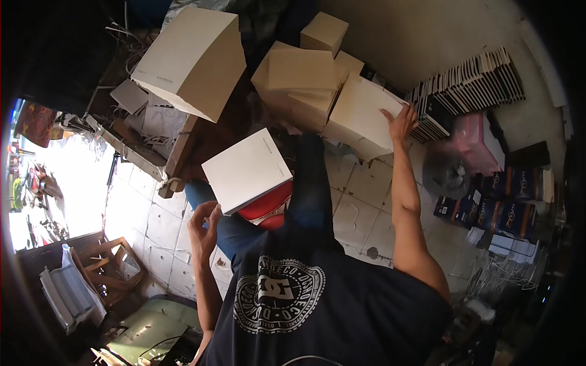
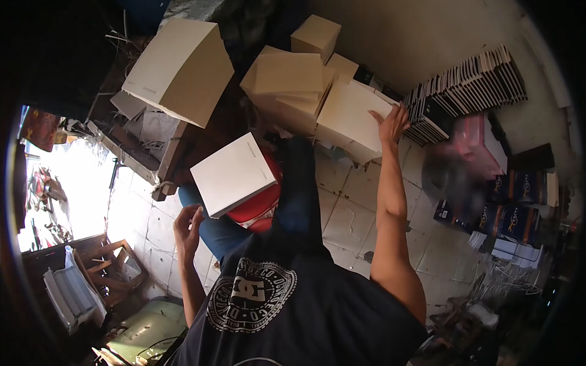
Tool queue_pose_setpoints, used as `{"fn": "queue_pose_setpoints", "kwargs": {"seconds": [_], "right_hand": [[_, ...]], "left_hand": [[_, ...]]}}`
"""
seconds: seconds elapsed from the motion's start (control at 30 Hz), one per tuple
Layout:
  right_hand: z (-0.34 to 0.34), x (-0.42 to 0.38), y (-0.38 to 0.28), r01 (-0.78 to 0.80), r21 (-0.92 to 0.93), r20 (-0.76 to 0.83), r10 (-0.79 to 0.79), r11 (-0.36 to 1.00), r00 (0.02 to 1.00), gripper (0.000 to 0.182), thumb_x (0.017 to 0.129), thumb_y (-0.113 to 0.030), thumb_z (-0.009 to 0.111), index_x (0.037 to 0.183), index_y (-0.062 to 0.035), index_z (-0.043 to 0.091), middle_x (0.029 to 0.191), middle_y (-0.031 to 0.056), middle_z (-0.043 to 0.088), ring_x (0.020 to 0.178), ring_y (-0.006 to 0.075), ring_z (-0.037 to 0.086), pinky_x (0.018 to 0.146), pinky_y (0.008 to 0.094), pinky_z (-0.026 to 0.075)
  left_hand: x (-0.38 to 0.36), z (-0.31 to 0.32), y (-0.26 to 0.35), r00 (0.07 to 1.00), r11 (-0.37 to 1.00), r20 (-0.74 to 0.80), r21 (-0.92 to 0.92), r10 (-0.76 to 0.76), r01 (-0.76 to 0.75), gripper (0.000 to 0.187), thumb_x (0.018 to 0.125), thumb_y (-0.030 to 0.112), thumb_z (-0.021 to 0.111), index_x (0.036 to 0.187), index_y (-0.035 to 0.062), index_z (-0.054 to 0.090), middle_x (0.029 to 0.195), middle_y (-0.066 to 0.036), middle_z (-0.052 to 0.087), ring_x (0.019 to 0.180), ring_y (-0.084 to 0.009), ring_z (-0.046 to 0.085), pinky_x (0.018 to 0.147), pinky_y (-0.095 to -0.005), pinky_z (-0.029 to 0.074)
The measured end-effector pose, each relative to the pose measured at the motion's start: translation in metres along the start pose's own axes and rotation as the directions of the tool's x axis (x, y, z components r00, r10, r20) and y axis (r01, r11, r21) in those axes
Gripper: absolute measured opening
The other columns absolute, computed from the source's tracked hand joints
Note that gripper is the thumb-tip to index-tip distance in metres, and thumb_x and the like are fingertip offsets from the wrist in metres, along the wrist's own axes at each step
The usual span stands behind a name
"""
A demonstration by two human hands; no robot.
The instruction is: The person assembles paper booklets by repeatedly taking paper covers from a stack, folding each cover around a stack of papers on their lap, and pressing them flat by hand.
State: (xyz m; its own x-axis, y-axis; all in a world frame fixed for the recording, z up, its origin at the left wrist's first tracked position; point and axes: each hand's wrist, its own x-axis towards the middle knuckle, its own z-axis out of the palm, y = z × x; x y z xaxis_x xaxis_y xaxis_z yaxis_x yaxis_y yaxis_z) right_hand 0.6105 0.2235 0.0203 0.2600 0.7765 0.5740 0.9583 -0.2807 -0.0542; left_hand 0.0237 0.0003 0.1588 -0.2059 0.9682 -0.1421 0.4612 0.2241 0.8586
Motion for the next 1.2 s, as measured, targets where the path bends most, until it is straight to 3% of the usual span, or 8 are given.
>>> {"fn": "queue_pose_setpoints", "kwargs": {"seconds": [0.2,0.37,0.47,0.57,0.67,0.9,1.03,1.2], "right_hand": [[-0.2,0.016,-0.069,0.194,0.448,0.065,-0.248,0.873,0.966,0.01,0.089,-0.015,0.072,0.094,-0.0064,0.07,0.083,0.01,0.071,0.078,0.0278,0.067,0.079,0.0379,0.046],[-0.346,-0.03,-0.152,0.214,0.832,0.165,-0.598,0.511,0.785,0.006,0.084,-0.007,0.076,0.086,-0.0039,0.072,0.077,0.0083,0.071,0.071,0.0196,0.068,0.071,0.0304,0.05],[-0.339,-0.064,-0.169,-0.357,0.882,0.453,-0.347,0.308,0.821,0.006,0.091,-0.008,0.071,0.092,-0.0022,0.07,0.078,0.0039,0.07,0.071,0.0085,0.065,0.067,0.0223,0.047],[-0.315,-0.087,-0.201,-0.694,0.72,0.654,-0.343,0.01,0.674,0.01,0.097,-0.009,0.063,0.101,0.0004,0.066,0.082,0.0007,0.069,0.074,0.0018,0.06,0.065,0.0167,0.044],[-0.281,-0.122,-0.24,-0.655,0.755,0.607,-0.372,-0.006,0.703,0.014,0.1,-0.009,0.058,0.107,0.0018,0.065,0.084,-0.0016,0.067,0.069,0.0015,0.053,0.064,0.0178,0.043],[-0.274,-0.128,-0.305,-0.313,0.931,0.365,-0.451,0.189,0.814,0.014,0.1,-0.007,0.056,0.101,0.0038,0.065,0.078,0.0048,0.067,0.067,0.005,0.056,0.056,0.0246,0.044],[-0.265,-0.131,-0.3,-0.477,0.874,0.462,-0.461,0.093,0.758,0.014,0.099,-0.004,0.057,0.096,0.0077,0.064,0.078,0.0051,0.066,0.075,0.0066,0.06,0.064,0.0231,0.048],[-0.283,-0.135,-0.299,-0.575,0.818,0.49,-0.531,0.006,0.691,0.019,0.103,-0.008,0.052,0.105,0.0067,0.063,0.095,0.0077,0.068,0.09,0.0082,0.061,0.081,0.0233,0.048]], "left_hand": [[0.016,0.025,0.111,0.919,0.922,0.078,-0.001,0.386,-0.387,0.02,0.084,0.003,0.072,0.103,-0.001,0.068,0.092,-0.012,0.07,0.082,-0.0206,0.065,0.077,-0.0312,0.05],[0.013,0.091,0.182,0.442,0.453,0.164,-0.038,0.882,-0.891,0.043,0.08,0.019,0.077,0.117,0.0052,0.061,0.108,-0.009,0.064,0.109,-0.0279,0.06,0.095,-0.0395,0.046],[0.014,0.109,0.154,0.503,0.522,0.274,0.004,0.82,-0.853,0.024,0.083,0.017,0.075,0.103,0.0082,0.064,0.085,-0.003,0.062,0.082,-0.0216,0.061,0.076,-0.0354,0.044],[0.023,0.093,0.116,0.672,0.667,0.145,0.09,0.726,-0.74,0.017,0.084,0.013,0.073,0.098,0.0079,0.063,0.077,-0.004,0.062,0.072,-0.0228,0.059,0.069,-0.0344,0.04],[0.023,0.068,0.095,0.787,0.775,-0.008,0.181,0.617,-0.606,0.025,0.083,0.007,0.073,0.106,0.006,0.065,0.084,-0.008,0.064,0.076,-0.0274,0.061,0.073,-0.0379,0.045],[0.003,0.071,0.076,0.733,0.793,-0.313,0.146,0.605,-0.592,0.034,0.076,0.001,0.077,0.11,0.002,0.07,0.106,-0.014,0.071,0.097,-0.0292,0.07,0.086,-0.0371,0.055],[0.002,0.072,0.07,0.805,0.841,-0.269,0.035,0.529,-0.54,0.038,0.077,0.003,0.077,0.114,0.0042,0.069,0.098,-0.012,0.07,0.084,-0.0276,0.067,0.077,-0.0375,0.053],[0.018,0.078,0.06,0.686,0.784,-0.415,0.12,0.597,-0.609,0.032,0.076,0.001,0.077,0.107,0.007,0.07,0.084,-0.007,0.061,0.075,-0.0251,0.061,0.068,-0.0358,0.05]]}}
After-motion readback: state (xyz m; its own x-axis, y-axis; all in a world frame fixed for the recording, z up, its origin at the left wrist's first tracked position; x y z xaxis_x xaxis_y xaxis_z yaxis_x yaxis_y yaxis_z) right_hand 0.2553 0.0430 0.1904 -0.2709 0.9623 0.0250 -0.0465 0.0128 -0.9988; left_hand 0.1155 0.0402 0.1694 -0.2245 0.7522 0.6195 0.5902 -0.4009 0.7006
